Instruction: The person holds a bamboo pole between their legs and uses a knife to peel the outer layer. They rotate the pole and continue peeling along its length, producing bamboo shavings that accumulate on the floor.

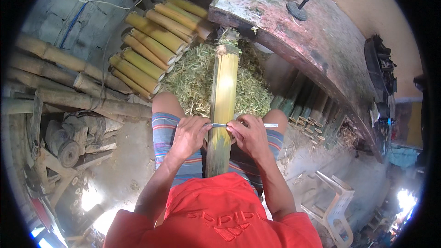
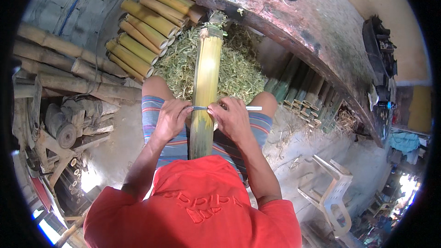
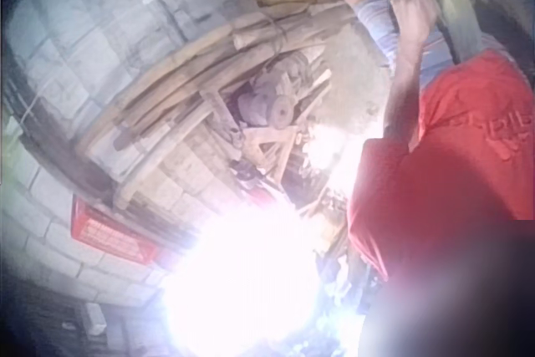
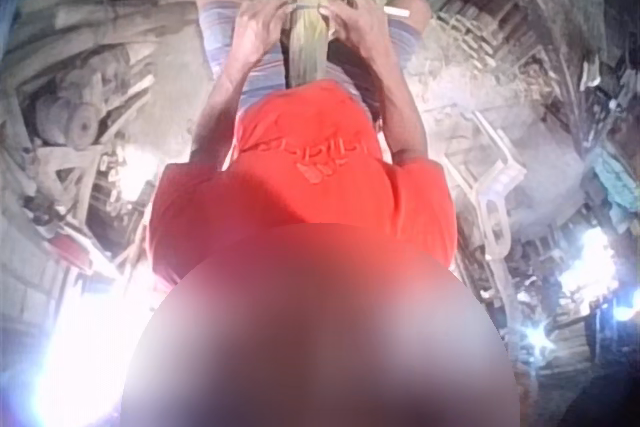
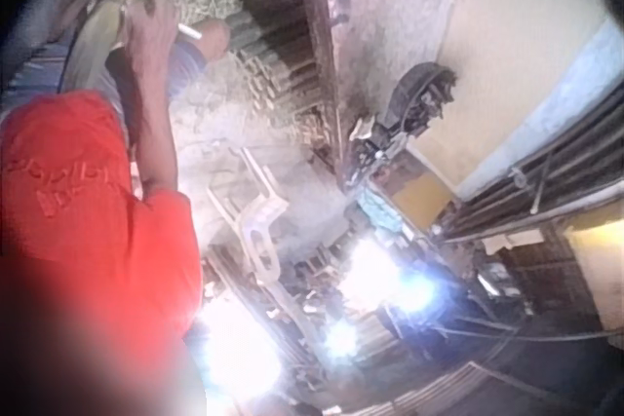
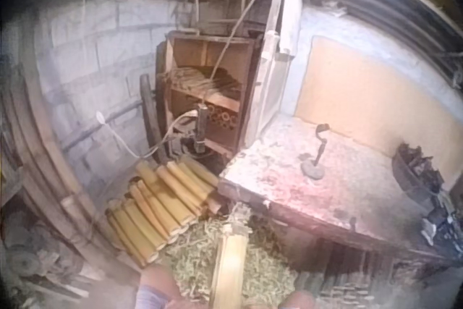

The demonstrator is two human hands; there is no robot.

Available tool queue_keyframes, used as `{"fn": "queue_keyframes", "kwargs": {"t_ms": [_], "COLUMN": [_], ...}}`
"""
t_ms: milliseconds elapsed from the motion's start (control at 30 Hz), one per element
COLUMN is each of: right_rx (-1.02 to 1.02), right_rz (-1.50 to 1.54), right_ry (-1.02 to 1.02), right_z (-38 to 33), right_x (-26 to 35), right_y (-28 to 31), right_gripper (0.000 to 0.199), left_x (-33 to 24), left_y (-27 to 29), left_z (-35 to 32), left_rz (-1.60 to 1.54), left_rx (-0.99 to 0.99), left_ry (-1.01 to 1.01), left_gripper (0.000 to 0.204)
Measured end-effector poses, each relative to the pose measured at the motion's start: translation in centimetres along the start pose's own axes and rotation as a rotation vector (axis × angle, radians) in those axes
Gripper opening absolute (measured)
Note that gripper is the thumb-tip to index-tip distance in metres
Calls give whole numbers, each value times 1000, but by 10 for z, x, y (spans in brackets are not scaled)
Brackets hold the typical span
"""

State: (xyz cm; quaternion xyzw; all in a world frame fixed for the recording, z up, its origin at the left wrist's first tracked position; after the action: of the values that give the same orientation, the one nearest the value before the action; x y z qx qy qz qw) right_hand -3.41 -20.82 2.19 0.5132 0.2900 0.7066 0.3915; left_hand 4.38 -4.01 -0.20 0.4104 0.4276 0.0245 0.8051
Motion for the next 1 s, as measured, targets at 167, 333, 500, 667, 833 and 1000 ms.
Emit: {"fn": "queue_keyframes", "kwargs": {"t_ms": [167,333,500,667,833,1000], "right_rx": [-3,6,2,50,-74,-17], "right_rz": [8,49,87,63,167,92], "right_ry": [-21,-74,19,-27,95,-114], "right_z": [27,42,28,24,26,40], "right_x": [-14,-13,2,-18,-7,-31], "right_y": [-1,8,6,-6,5,1], "right_gripper": [14,15,14,12,16,15], "left_x": [9,13,5,21,14,20], "left_y": [0,3,5,-2,-1,-1], "left_z": [14,21,6,5,12,19], "left_rz": [-60,-39,-97,-44,-72,-82], "left_rx": [-105,-114,-155,-106,-117,-145], "left_ry": [14,57,-12,159,67,74], "left_gripper": [8,8,11,11,11,11]}}
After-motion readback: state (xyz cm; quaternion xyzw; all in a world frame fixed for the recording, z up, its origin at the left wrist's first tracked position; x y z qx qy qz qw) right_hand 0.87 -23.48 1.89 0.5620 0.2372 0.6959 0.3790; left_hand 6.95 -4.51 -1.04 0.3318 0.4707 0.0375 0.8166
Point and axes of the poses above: each hand's wrist, its own z-axis towards the middle knuckle, its own y-axis out of the back of the hand, x = y × z, the point moved 9 cm from there along z, towards the middle knuckle, and after that the axes turned 1 degree about x, right-handed, at the moved point
